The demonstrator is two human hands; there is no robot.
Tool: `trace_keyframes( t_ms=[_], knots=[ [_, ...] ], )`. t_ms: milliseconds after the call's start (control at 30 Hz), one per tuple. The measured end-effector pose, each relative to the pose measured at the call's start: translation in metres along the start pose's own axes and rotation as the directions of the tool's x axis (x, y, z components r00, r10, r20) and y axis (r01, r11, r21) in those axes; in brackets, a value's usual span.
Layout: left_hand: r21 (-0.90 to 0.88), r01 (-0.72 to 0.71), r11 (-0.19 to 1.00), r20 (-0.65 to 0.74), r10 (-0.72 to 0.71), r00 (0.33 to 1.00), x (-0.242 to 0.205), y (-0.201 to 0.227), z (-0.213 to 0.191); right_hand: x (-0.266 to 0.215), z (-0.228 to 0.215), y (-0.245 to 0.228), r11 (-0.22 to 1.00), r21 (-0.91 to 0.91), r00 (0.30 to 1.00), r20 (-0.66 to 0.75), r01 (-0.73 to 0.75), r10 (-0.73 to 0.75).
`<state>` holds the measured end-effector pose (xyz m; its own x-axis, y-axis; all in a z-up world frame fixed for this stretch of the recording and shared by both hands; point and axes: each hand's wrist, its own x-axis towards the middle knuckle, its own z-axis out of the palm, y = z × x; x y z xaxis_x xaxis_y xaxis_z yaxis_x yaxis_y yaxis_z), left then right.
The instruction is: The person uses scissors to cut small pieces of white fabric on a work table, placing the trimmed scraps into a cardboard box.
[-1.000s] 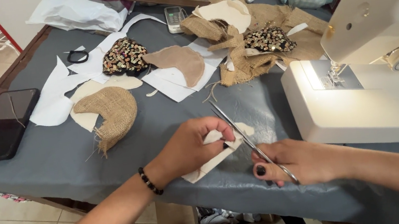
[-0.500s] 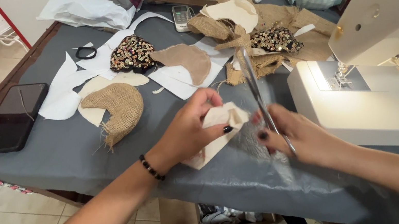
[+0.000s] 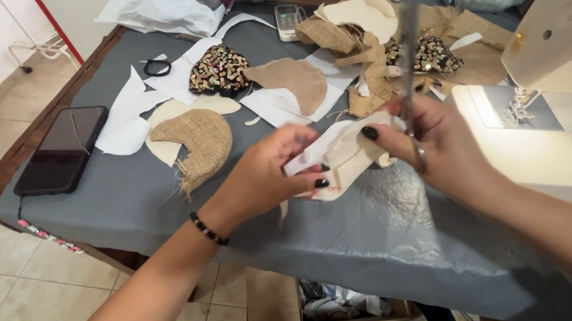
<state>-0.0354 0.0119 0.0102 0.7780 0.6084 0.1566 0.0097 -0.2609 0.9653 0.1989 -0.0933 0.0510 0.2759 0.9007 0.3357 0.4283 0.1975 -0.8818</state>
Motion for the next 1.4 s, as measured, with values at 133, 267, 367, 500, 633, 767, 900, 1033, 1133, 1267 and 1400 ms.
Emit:
trace_keyframes(
  t_ms=[133,267,367,500,633,767,900,1033,1133,1267,1400],
  knots=[
    [-0.043,0.051,0.998,-0.03,-0.053,0.998,-0.008,-0.011,0.001,0.0,-0.003,-0.005,1.0,-0.023,1.0,-0.015,0.021,-0.021],
    [0.03,-0.003,1.0,-0.227,0.01,0.974,-0.003,-0.027,0.018,-0.004,0.002,-0.007,0.998,0.017,0.998,-0.025,0.058,-0.058],
    [0.151,0.046,0.987,-0.27,-0.004,0.963,-0.012,-0.014,0.018,-0.004,-0.014,-0.01,0.994,-0.062,0.996,-0.021,0.086,-0.088],
    [0.347,0.15,0.926,-0.28,-0.05,0.959,-0.026,-0.035,-0.006,-0.003,-0.044,-0.017,0.969,-0.197,0.983,-0.077,0.149,-0.167],
    [0.523,0.057,0.85,-0.311,0.128,0.942,-0.034,-0.045,-0.033,-0.002,-0.077,-0.018,0.918,-0.316,0.944,-0.145,0.239,-0.296],
    [0.565,0.211,0.798,-0.352,0.001,0.936,-0.031,-0.034,-0.052,0.121,-0.218,0.173,0.827,-0.538,0.948,-0.149,0.161,-0.282],
    [0.634,-0.098,0.767,-0.187,0.275,0.943,-0.033,-0.003,-0.038,0.139,-0.325,0.27,0.621,-0.713,0.888,0.004,0.325,-0.461],
    [0.547,-0.239,0.802,0.109,0.215,0.971,-0.033,0.021,-0.02,0.029,-0.127,0.041,0.823,-0.497,0.864,-0.247,0.277,-0.439],
    [0.762,-0.314,0.566,0.253,0.186,0.949,-0.03,0.024,-0.024,-0.008,-0.068,-0.042,0.846,-0.412,0.922,-0.034,0.339,-0.386],
    [0.58,-0.163,0.798,-0.106,0.272,0.957,-0.024,0.078,-0.013,-0.006,-0.039,-0.048,0.87,-0.335,0.93,0.058,0.361,-0.363],
    [0.351,-0.296,0.888,-0.084,0.345,0.935,-0.008,0.089,0.018,-0.007,-0.013,-0.044,0.941,-0.263,0.975,0.12,0.211,-0.185]
  ],
)
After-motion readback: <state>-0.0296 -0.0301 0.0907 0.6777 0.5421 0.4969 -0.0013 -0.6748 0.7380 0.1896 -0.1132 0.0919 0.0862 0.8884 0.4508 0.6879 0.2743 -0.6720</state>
